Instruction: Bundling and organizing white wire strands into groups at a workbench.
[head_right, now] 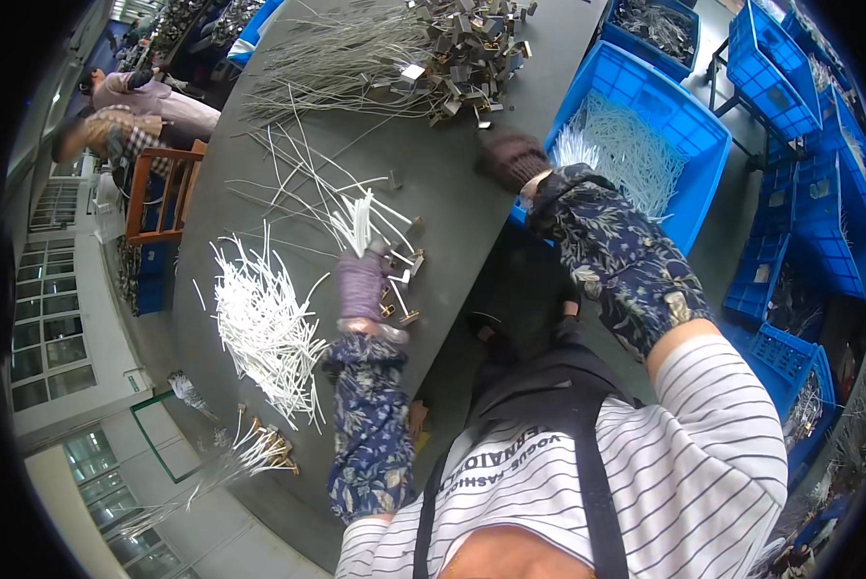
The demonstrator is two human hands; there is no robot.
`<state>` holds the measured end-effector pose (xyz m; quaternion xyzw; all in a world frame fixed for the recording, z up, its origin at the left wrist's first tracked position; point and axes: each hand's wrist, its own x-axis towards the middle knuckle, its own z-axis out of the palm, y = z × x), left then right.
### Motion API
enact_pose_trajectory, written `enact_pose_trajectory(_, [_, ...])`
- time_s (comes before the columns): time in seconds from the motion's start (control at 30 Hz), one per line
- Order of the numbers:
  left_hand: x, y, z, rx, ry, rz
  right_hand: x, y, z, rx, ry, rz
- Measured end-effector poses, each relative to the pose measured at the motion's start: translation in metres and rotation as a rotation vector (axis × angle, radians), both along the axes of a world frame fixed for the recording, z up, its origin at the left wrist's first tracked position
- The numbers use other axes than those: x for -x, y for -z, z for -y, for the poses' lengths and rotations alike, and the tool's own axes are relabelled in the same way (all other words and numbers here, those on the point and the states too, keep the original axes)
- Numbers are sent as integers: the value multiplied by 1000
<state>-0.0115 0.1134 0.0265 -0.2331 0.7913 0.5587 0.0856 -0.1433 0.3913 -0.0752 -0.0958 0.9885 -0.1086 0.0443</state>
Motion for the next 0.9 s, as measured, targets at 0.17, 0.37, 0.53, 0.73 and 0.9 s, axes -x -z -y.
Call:
enact_pose_trajectory(0.17, [-37, 59, -52, -838, -103, -6, -135, -69, 35, 1051, -439, 296])
enact_pose_trajectory(0.37, [-25, 56, -113, -1014, -149, 52, -322, -60, -99, 1322, 832, 817])
enact_pose_trajectory(0.53, [31, 20, -73, -834, -207, -236, -402, -51, -182, 707, 781, 1029])
enact_pose_trajectory(0.73, [66, -36, -22, -787, -298, -380, -407, -47, -180, 653, 803, 1058])
enact_pose_trajectory(0.9, [61, -62, -17, -711, -340, -473, -395, -48, -175, 739, 738, 1048])
